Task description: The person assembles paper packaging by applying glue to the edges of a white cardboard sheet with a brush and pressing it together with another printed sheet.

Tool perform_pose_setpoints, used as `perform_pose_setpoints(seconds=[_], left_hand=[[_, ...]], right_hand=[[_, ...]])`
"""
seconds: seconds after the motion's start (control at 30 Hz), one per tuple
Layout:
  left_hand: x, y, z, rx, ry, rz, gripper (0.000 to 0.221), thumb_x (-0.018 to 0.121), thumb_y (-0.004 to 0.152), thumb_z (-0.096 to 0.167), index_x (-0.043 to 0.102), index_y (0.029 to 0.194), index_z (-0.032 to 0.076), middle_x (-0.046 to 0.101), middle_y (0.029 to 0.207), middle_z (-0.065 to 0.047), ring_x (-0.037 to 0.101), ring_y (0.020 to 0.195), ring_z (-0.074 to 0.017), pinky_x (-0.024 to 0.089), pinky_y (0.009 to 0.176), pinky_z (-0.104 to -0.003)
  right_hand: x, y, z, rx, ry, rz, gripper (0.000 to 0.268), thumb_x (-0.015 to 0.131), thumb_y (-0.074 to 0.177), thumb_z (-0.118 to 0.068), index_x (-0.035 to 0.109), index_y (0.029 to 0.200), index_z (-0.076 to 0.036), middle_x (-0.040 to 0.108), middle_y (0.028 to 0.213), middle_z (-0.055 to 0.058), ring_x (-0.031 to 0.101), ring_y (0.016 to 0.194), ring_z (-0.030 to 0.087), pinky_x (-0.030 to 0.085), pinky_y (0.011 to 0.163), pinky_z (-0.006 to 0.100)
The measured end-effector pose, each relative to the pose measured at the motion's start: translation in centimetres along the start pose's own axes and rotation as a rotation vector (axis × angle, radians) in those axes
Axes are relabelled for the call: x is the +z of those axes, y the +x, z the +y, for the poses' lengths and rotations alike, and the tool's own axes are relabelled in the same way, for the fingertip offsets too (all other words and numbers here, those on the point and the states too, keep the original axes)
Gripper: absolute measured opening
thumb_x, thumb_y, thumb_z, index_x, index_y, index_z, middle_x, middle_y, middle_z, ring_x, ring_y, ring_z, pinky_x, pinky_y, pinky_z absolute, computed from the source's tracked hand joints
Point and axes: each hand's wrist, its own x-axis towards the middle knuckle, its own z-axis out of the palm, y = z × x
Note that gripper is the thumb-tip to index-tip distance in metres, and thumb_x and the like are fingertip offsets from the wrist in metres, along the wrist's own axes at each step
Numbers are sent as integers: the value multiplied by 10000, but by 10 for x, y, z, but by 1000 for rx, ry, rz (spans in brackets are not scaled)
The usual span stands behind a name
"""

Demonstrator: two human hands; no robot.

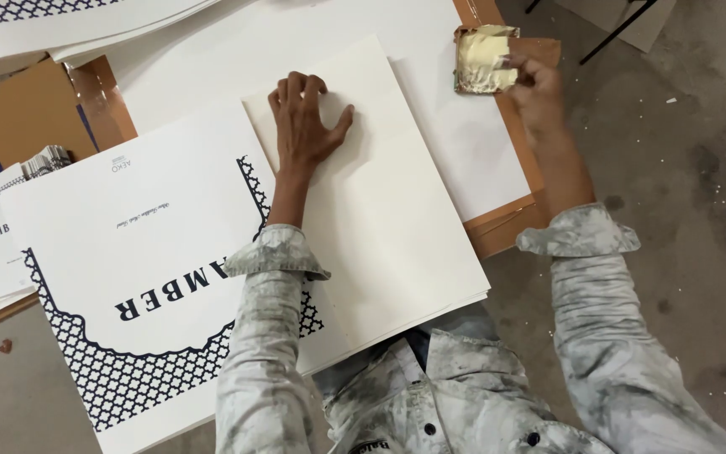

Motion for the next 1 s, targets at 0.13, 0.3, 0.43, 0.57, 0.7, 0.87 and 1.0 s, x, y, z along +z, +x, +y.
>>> perform_pose_setpoints(seconds=[0.13,0.3,0.43,0.57,0.7,0.87,1.0], left_hand=[[16,-3,-14,-80,24,29,626,823,854,442,570,1262,40,529,1283,-155,470,1256,-330,308,1100,-524],[29,-2,-23,-179,104,-67,794,712,919,577,494,1432,11,483,1444,-194,394,1388,-356,176,1200,-573],[26,0,-18,-194,136,-136,820,663,929,620,474,1449,14,484,1451,-181,378,1404,-361,124,1232,-595],[21,2,-12,-201,132,-138,807,681,923,604,483,1438,16,494,1429,-176,391,1388,-360,137,1229,-602],[18,3,-11,-210,119,-139,786,702,906,577,491,1420,21,505,1395,-165,402,1369,-356,149,1222,-610],[18,4,-10,-200,120,-140,787,706,909,570,483,1418,14,504,1386,-169,408,1358,-351,157,1218,-614],[20,2,-11,-195,125,-133,785,708,907,569,482,1413,13,500,1384,-175,415,1352,-347,165,1215,-613]], right_hand=[[-5,-13,3,156,811,-180,153,690,965,55,664,1115,34,634,1055,109,540,948,194,487,932,322],[57,-27,-66,282,876,-314,315,618,980,-33,599,1294,-55,641,1246,60,619,1157,193,535,1004,330],[103,-2,-68,147,517,-338,359,574,994,-25,540,1345,-88,607,1318,48,608,1225,178,541,1058,320],[134,33,-60,-9,332,-335,343,532,1009,5,553,1347,-49,601,1362,74,628,1244,177,541,1061,309],[152,51,-62,-184,95,-335,370,470,1015,38,582,1352,-65,624,1374,63,635,1194,156,540,993,276],[160,56,-62,-232,-55,-291,371,499,1005,51,629,1320,-97,664,1242,39,606,1021,126,526,842,266],[160,49,-62,-226,-113,-248,360,514,1000,53,651,1297,-97,663,1065,45,590,879,111,514,761,268]])
